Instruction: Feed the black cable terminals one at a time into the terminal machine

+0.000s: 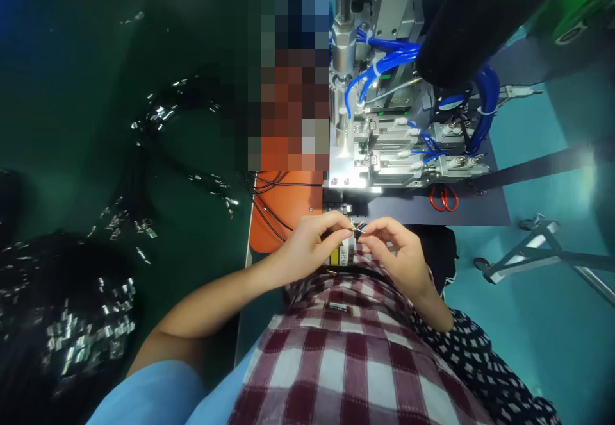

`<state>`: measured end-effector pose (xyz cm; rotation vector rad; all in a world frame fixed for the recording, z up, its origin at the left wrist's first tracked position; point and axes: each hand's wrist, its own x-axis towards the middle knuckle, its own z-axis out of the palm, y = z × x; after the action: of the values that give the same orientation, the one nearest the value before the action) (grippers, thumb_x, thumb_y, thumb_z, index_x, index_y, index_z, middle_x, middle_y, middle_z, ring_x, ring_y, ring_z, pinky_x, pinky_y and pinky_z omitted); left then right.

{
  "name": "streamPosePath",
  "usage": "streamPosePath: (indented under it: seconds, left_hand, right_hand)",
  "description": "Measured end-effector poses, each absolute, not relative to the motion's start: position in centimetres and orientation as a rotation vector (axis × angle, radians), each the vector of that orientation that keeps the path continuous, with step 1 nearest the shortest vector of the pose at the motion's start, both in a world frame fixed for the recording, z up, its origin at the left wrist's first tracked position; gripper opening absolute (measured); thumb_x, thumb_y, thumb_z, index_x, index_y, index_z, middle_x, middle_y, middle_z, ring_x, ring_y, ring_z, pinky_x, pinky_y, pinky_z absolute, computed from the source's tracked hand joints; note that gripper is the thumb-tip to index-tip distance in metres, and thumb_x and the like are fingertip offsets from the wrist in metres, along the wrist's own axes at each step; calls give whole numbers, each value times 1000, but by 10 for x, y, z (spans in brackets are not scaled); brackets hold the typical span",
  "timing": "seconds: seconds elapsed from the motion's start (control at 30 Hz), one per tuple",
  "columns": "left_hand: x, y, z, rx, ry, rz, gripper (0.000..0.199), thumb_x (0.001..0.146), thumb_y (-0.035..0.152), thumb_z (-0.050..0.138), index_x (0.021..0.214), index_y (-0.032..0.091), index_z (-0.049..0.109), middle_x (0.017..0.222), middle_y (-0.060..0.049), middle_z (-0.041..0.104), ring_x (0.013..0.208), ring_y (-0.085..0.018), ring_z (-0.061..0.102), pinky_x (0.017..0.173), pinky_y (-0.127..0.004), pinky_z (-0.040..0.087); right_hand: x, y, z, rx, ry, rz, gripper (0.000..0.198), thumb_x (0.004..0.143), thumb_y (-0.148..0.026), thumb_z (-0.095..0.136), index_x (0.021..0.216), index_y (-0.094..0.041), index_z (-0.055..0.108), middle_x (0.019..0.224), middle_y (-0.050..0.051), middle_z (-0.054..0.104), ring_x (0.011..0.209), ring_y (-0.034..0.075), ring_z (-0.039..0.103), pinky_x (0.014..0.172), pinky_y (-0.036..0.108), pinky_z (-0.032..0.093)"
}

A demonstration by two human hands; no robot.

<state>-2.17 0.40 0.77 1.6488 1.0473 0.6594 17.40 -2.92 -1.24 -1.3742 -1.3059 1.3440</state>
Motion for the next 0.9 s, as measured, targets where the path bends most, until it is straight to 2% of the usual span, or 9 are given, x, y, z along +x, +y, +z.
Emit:
streamPosePath:
  seconds: [0.1,0.23,0.37,0.6,0.77,0.83,0.9]
  left_hand:
    - [-21,2,5,1641,1071,671,14,94,28,56,89,17,62,74,0,63,67,-11,55,63,-22,42]
    - [-23,1,2,1632,1068,674,15,96,28,54,92,17,64,82,-2,66,74,-13,58,67,-24,45]
    - [-24,2,1,1608,1064,691,13,95,27,54,93,18,63,79,0,65,71,-12,58,66,-23,45]
    - [-22,0,1,1657,1123,747,10,89,22,62,81,16,64,74,1,65,67,-10,58,61,-20,44]
    - [-21,-1,1,1670,1140,748,12,89,21,62,78,16,63,70,1,63,62,-9,54,57,-20,41]
    - [-20,-1,1,1642,1137,757,13,89,22,62,78,16,63,70,1,63,63,-9,55,57,-19,42]
    - [-20,0,1,1603,1140,757,11,89,23,62,80,16,64,71,1,64,65,-10,57,58,-20,43]
  right_hand:
    - [168,-26,-12,-1404,-1373,1210,13,86,-34,67,84,-22,65,77,0,66,68,15,63,66,28,52]
    - [167,-20,-11,-1373,-1228,1271,16,91,-36,60,89,-22,65,77,1,67,61,14,62,62,28,53]
    - [167,-17,-11,-1373,-1189,1267,12,89,-32,63,92,-22,67,82,1,68,59,12,60,60,27,53]
    - [168,-20,-8,-1406,-1195,1227,11,87,-33,64,88,-21,67,78,1,66,58,12,59,57,26,50]
    - [169,-19,-9,-1387,-1319,1309,12,87,-32,65,83,-21,67,74,0,65,60,13,58,56,26,48]
    - [167,-21,-10,-1379,-1406,1230,11,88,-28,64,80,-21,65,73,0,64,62,14,58,57,27,47]
    - [163,-23,-11,-1378,-1530,1022,11,89,-24,62,78,-21,64,73,0,64,65,14,58,61,28,46]
